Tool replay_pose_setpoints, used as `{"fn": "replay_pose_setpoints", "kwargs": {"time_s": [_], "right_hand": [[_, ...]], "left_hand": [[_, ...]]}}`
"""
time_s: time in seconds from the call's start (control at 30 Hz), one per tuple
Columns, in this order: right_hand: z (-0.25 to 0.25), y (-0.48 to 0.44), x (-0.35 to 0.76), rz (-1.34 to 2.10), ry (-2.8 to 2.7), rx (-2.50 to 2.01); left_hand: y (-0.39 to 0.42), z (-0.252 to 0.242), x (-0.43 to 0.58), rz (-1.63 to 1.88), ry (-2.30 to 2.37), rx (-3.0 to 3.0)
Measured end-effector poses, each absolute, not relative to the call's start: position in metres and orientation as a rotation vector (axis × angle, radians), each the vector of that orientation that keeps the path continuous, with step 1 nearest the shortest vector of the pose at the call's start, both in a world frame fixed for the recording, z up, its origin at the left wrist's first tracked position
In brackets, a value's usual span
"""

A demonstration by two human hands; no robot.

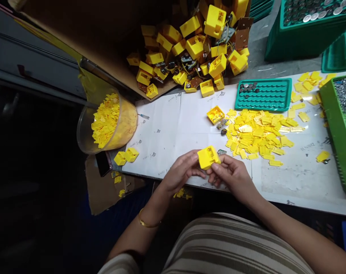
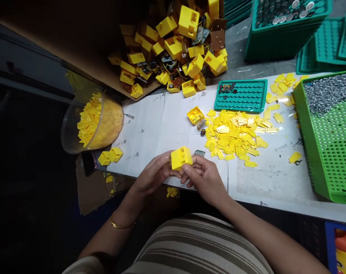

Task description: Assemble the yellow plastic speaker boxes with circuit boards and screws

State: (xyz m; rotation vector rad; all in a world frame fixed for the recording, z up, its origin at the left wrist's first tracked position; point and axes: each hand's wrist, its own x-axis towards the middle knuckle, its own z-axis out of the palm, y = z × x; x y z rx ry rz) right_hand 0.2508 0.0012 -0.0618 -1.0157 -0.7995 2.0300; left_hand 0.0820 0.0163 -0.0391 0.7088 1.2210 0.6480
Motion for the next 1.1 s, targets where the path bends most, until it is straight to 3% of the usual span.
{"fn": "replay_pose_setpoints", "kwargs": {"time_s": [0.13, 0.3, 0.4, 0.5, 0.7, 0.83, 0.97, 1.1], "right_hand": [[-0.064, -0.009, 0.261, 1.909, -1.167, -1.035], [-0.073, -0.015, 0.292, 1.177, -1.522, -1.318], [-0.078, -0.008, 0.297, 1.084, -1.729, -1.279], [-0.079, 0.001, 0.296, 1.101, -1.911, -1.172], [-0.087, -0.002, 0.312, 0.518, -2.064, -1.214], [-0.088, -0.019, 0.333, 0.620, -2.330, -1.125], [-0.072, -0.014, 0.346, 0.619, -2.146, -1.145], [-0.062, 0.017, 0.336, 0.524, -2.252, -1.342]], "left_hand": [[0.008, -0.044, 0.095, 0.631, 1.218, 0.582], [0.008, -0.039, 0.095, 0.635, 1.108, 0.460], [0.014, -0.033, 0.097, 0.539, 0.997, 0.570], [0.020, -0.027, 0.101, 0.454, 0.882, 0.823], [0.021, -0.044, 0.101, 0.610, 0.956, 2.013], [0.006, -0.065, 0.094, 0.597, 0.888, 2.260], [0.000, -0.067, 0.089, 0.760, 1.175, 2.163], [0.020, -0.059, 0.091, 0.453, 1.234, 2.199]]}}
